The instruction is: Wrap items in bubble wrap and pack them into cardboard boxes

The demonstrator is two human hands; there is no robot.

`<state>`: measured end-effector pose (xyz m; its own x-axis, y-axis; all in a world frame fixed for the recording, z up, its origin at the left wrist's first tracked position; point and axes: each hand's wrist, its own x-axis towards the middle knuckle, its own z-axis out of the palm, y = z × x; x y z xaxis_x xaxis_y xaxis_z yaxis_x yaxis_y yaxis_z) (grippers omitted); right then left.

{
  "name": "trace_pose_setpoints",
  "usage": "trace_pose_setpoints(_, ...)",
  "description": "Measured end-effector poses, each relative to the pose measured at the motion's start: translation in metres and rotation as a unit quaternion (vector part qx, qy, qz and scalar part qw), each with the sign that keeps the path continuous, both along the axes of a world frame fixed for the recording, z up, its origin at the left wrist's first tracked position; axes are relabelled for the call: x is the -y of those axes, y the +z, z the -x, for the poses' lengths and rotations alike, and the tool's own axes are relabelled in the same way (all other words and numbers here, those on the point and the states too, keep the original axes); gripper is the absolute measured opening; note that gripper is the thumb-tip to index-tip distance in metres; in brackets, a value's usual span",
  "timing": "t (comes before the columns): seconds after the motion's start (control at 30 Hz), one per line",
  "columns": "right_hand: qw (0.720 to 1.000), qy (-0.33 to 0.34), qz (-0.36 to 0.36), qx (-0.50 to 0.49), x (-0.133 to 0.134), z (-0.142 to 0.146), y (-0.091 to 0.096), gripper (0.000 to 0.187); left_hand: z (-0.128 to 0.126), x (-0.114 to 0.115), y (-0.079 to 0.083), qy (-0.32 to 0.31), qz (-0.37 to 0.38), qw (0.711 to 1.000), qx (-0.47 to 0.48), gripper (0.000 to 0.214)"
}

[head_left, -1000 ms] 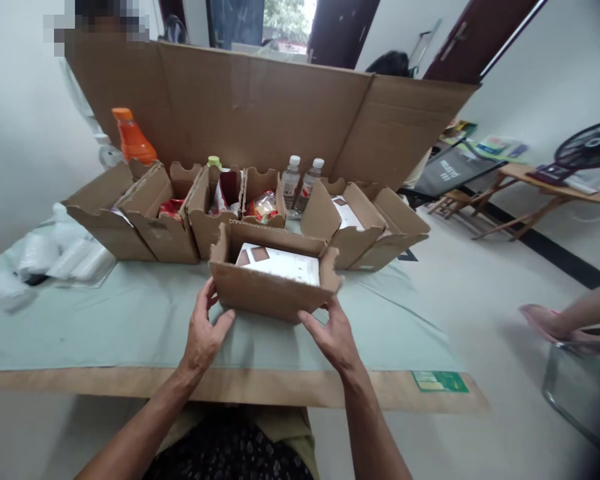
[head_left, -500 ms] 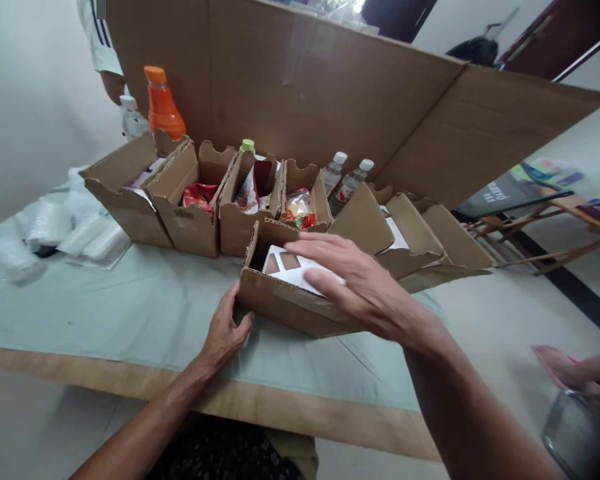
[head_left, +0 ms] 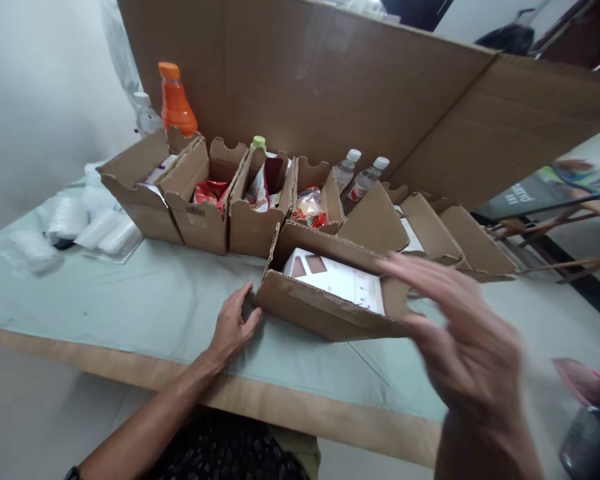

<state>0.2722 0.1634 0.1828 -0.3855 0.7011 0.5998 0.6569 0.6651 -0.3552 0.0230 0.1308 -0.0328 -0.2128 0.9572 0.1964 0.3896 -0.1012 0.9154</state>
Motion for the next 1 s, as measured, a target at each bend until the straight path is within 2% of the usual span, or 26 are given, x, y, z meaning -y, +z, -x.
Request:
trace_pose_setpoints(0.03,0.992,-0.099,-0.013,-0.070,0.017,-0.017,-0.013,0.036,0.000,0.001,-0.001,0.002,-0.008,1.000,-0.004,0.056)
trace_pose_setpoints(0.1,0.940,-0.305,0.016,-0.154,0.040,-0.046,-0.051,0.043,-0.003,0.003,-0.001,0.002,-0.025,1.000,-0.014,0.058)
trace_pose_setpoints(0.13,0.921,-0.343,0.064,-0.174,0.045,-0.055,-0.073,0.054,-0.005,0.004,0.000,-0.001,-0.031,0.999,-0.018,0.060)
trace_pose_setpoints(0.2,0.907,-0.333,0.179,-0.187,0.042,-0.060,-0.114,0.070,-0.010,0.004,0.002,-0.018,-0.033,0.999,-0.027,0.065)
trace_pose_setpoints(0.23,0.906,-0.308,0.224,-0.186,0.035,-0.056,-0.130,0.076,-0.012,0.002,0.004,-0.026,-0.031,0.999,-0.031,0.069)
trace_pose_setpoints(0.3,0.908,-0.261,0.270,-0.187,0.019,-0.040,-0.150,0.082,-0.012,-0.002,0.007,-0.036,-0.025,0.998,-0.042,0.077)
trace_pose_setpoints(0.4,0.913,-0.231,0.280,-0.185,0.003,-0.019,-0.158,0.088,-0.002,-0.005,0.010,-0.042,0.001,0.997,-0.063,0.086)
trace_pose_setpoints(0.5,0.904,-0.237,0.301,-0.192,0.008,-0.017,-0.166,0.090,0.027,0.005,0.013,-0.029,0.020,0.996,-0.084,0.084)
trace_pose_setpoints(0.6,0.894,-0.246,0.329,-0.181,0.024,-0.024,-0.185,0.089,0.088,0.018,0.021,0.065,-0.009,0.988,-0.136,0.070)
trace_pose_setpoints(0.67,0.898,-0.264,0.324,-0.137,0.032,-0.027,-0.197,0.085,0.142,0.021,0.031,0.182,-0.025,0.963,-0.197,0.053)
trace_pose_setpoints(0.73,0.898,-0.281,0.322,-0.106,0.034,-0.028,-0.203,0.082,0.194,0.016,0.043,0.251,-0.026,0.944,-0.212,0.045)
trace_pose_setpoints(0.8,0.891,-0.293,0.330,-0.103,0.031,-0.028,-0.202,0.079,0.236,0.003,0.052,0.335,-0.016,0.909,-0.249,0.037)
trace_pose_setpoints(0.87,0.890,-0.303,0.325,-0.106,0.029,-0.027,-0.200,0.075,0.262,-0.014,0.057,0.382,0.003,0.893,-0.237,0.029)
trace_pose_setpoints(0.9,0.891,-0.305,0.318,-0.109,0.028,-0.028,-0.199,0.073,0.269,-0.021,0.057,0.391,0.010,0.895,-0.217,0.025)
trace_pose_setpoints(1.0,0.894,-0.302,0.309,-0.119,0.028,-0.029,-0.200,0.070,0.274,-0.033,0.058,0.392,0.006,0.907,-0.153,0.015)
